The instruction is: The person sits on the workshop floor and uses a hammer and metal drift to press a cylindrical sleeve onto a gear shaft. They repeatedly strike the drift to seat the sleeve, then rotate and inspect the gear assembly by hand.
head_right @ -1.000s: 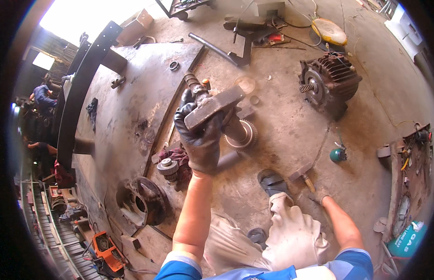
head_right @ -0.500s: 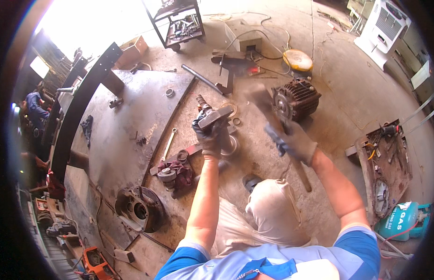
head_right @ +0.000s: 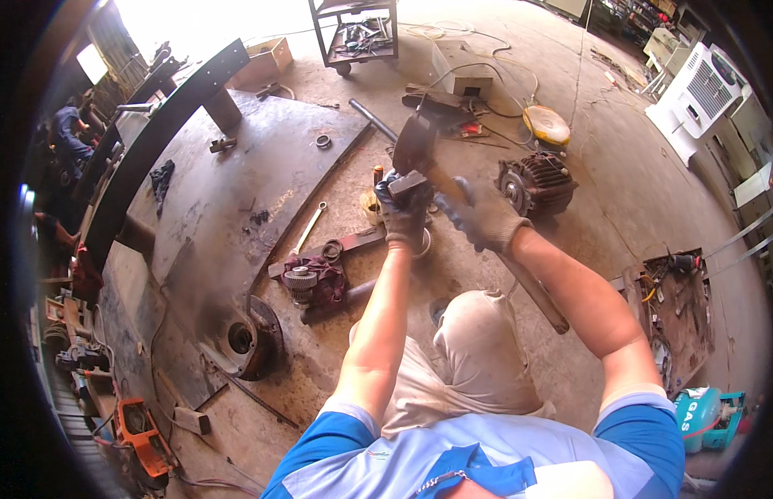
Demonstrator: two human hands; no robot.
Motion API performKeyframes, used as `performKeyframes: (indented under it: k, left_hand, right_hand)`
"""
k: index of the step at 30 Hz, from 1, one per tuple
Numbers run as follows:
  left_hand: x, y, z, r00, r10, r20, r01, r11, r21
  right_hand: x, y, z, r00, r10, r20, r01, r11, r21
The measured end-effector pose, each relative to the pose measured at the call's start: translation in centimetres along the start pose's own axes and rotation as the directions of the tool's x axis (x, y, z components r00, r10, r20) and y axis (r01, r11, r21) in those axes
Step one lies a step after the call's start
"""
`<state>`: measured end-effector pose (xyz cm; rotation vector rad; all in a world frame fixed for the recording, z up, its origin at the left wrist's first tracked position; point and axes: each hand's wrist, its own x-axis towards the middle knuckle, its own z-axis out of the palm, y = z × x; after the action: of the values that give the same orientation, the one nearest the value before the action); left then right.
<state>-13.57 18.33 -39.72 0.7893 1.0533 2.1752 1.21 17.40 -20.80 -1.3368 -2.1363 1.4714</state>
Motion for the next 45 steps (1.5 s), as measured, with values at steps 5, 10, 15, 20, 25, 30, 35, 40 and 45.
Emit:
performKeyframes:
  k: [5, 10, 15, 20, 25, 30, 35, 40, 45]
  left_hand:
    - [0.0, -0.5, 0.3, 0.984, 0.180, -0.007, -0.178, 0.978, 0.111]
    - [0.2, -0.6, 0.5, 0.999, 0.033, 0.007, -0.032, 0.992, -0.118]
    - [0.7, -0.8, 0.2, 0.994, 0.094, 0.048, -0.094, 0.996, 0.001]
    - [0.7, -2.1, -1.0, 0.973, 0.178, 0.147, -0.195, 0.974, 0.111]
    - [1.9, -3.3, -2.0, 0.979, -0.127, 0.161, 0.180, 0.910, -0.375]
    - [2.3, -4.0, -2.3, 0.988, -0.070, 0.139, 0.123, 0.900, -0.418]
    - [1.0, -3.3, -2.4, 0.988, 0.071, 0.137, -0.047, 0.984, -0.172]
    - [0.9, -2.5, -1.7, 0.978, 0.006, 0.207, 0.035, 0.980, -0.198]
    - [0.8, -1.2, -0.8, 0.991, 0.111, 0.070, -0.107, 0.993, -0.058]
  right_hand:
    - [1.4, 1.1, 0.4, 0.996, 0.085, 0.030, -0.085, 0.996, 0.000]
    - [-3.3, -3.7, -3.2, 0.979, -0.103, -0.174, 0.144, 0.961, 0.238]
    - [-10.1, -7.3, -10.5, 0.593, -0.566, -0.572, 0.676, 0.736, -0.029]
    - [-2.1, -0.1, -6.6, 0.839, -0.348, -0.419, 0.381, 0.925, -0.006]
    - [4.5, 5.2, -3.5, 0.931, -0.366, -0.022, 0.308, 0.815, -0.491]
    - [2.9, 3.0, -4.7, 0.955, -0.269, -0.127, 0.284, 0.951, 0.126]
    - [1.0, 1.9, -2.8, 0.994, 0.023, -0.103, -0.022, 1.000, 0.002]
    - [1.4, 2.5, -1.6, 0.998, -0.007, -0.065, 0.003, 0.998, -0.056]
    - [2.4, 3.2, -0.9, 0.997, -0.023, -0.077, 0.005, 0.975, -0.222]
